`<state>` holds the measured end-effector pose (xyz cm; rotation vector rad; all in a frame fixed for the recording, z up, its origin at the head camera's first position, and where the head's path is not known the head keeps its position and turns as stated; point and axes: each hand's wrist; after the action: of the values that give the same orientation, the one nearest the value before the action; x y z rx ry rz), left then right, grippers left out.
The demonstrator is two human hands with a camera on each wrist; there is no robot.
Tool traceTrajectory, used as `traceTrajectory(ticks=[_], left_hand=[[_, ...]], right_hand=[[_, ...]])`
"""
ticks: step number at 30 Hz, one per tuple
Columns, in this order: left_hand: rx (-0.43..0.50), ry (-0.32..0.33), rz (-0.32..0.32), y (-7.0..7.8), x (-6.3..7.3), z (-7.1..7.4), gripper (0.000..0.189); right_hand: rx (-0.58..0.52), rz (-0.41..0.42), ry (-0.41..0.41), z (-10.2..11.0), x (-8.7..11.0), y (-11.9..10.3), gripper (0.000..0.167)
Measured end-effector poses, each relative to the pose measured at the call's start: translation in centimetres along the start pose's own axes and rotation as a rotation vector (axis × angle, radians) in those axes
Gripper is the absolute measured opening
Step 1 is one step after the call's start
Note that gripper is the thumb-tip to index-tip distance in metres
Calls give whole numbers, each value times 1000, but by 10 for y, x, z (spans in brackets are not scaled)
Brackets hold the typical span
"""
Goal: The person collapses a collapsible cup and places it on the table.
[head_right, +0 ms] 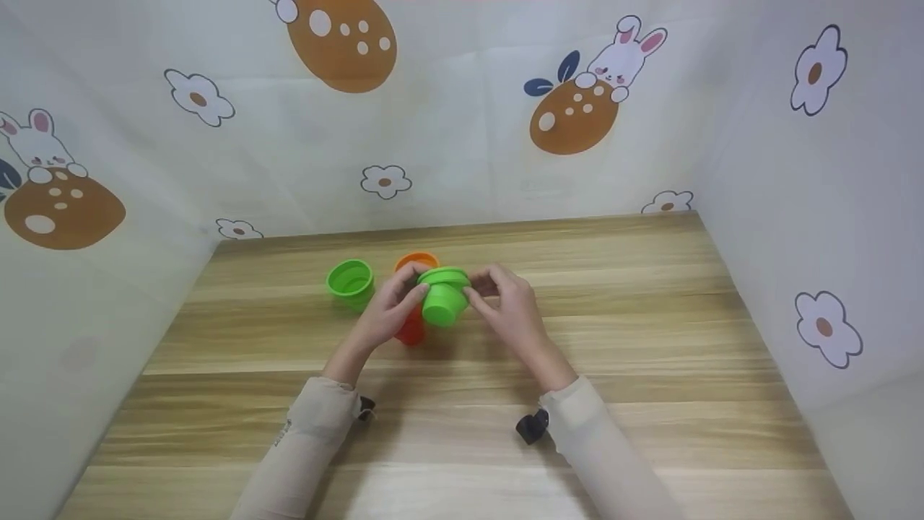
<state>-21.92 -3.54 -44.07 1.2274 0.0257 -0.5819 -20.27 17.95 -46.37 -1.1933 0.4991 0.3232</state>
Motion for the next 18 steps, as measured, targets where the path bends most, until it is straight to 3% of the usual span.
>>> traceTrajectory(ticks=[8,18], left_hand=[[-3,6,2,2,0,-1,27],[21,9,26,1,0,-1,26]], right_hand=[[44,9,17,-1,2,-1,14],[113,110,21,-2,2,-2,8]])
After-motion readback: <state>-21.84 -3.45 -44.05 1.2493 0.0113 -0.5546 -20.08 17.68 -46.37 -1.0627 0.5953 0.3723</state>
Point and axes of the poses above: each hand's wrist, its own x-axis away from the middle knuckle, its own z-axis out of the back of the hand, y = z × x, and after that the axes turned 5 degrees about y, right-handed
